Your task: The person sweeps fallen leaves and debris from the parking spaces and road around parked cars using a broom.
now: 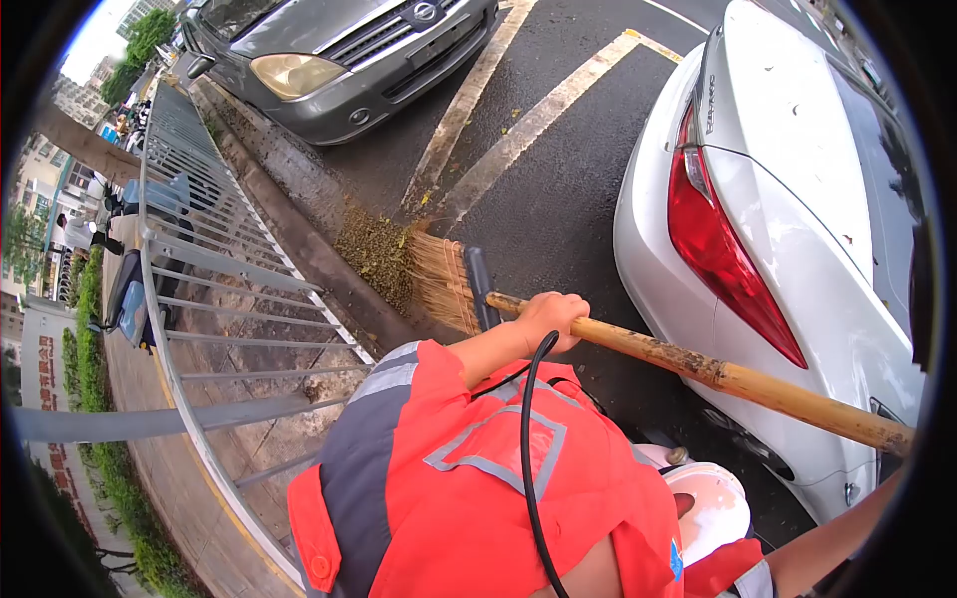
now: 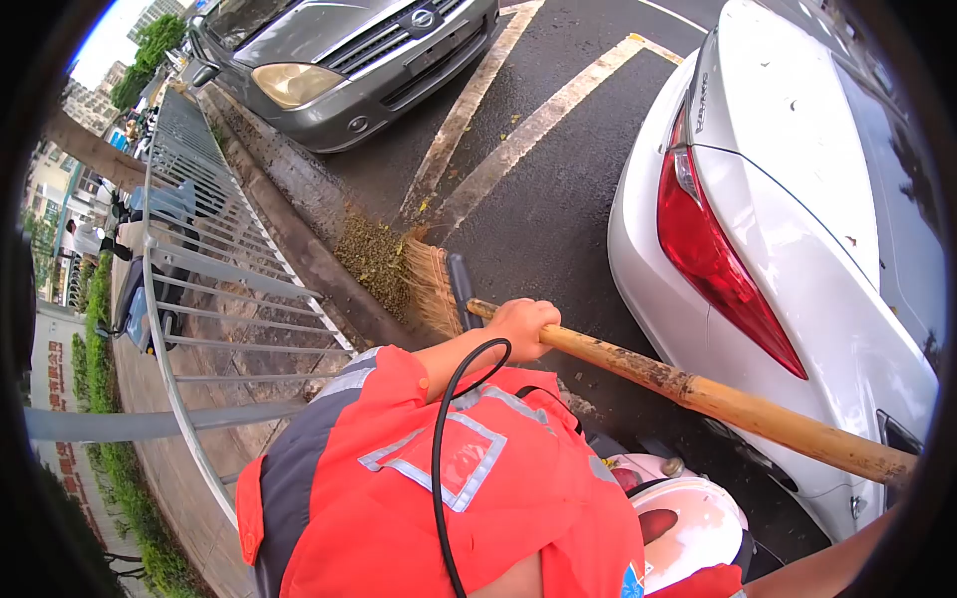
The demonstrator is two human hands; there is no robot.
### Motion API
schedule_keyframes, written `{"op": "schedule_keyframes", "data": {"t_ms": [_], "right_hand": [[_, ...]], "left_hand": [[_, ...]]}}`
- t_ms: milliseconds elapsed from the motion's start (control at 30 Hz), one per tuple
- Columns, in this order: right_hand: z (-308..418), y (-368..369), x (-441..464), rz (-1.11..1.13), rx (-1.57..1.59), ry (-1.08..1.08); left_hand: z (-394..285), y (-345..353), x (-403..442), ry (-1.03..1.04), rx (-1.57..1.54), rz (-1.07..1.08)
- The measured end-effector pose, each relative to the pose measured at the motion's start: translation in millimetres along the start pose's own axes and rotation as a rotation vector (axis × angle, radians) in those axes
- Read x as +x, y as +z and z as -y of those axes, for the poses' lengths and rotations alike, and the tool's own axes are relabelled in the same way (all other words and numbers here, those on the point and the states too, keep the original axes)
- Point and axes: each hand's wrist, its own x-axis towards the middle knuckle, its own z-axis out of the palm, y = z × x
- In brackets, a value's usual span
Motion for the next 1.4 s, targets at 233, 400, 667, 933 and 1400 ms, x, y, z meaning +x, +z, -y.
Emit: {"op": "schedule_keyframes", "data": {"t_ms": [233,400,667,933,1400], "right_hand": [[80,0,-32,0.08,-0.003,-0.114],[54,-5,-61,-0.236,-0.013,-0.217],[-81,13,-68,-0.528,-0.125,-0.153],[-245,13,15,-0.484,-0.277,0.152],[-218,121,258,0.086,0.016,0.125]], "left_hand": [[-55,-10,28,0.416,-0.068,-0.199],[-51,5,72,0.436,0.015,-0.147],[72,12,164,0.086,0.057,0.179],[220,31,89,-0.183,-0.089,0.361],[191,-146,128,0.212,-0.189,-0.184]]}}
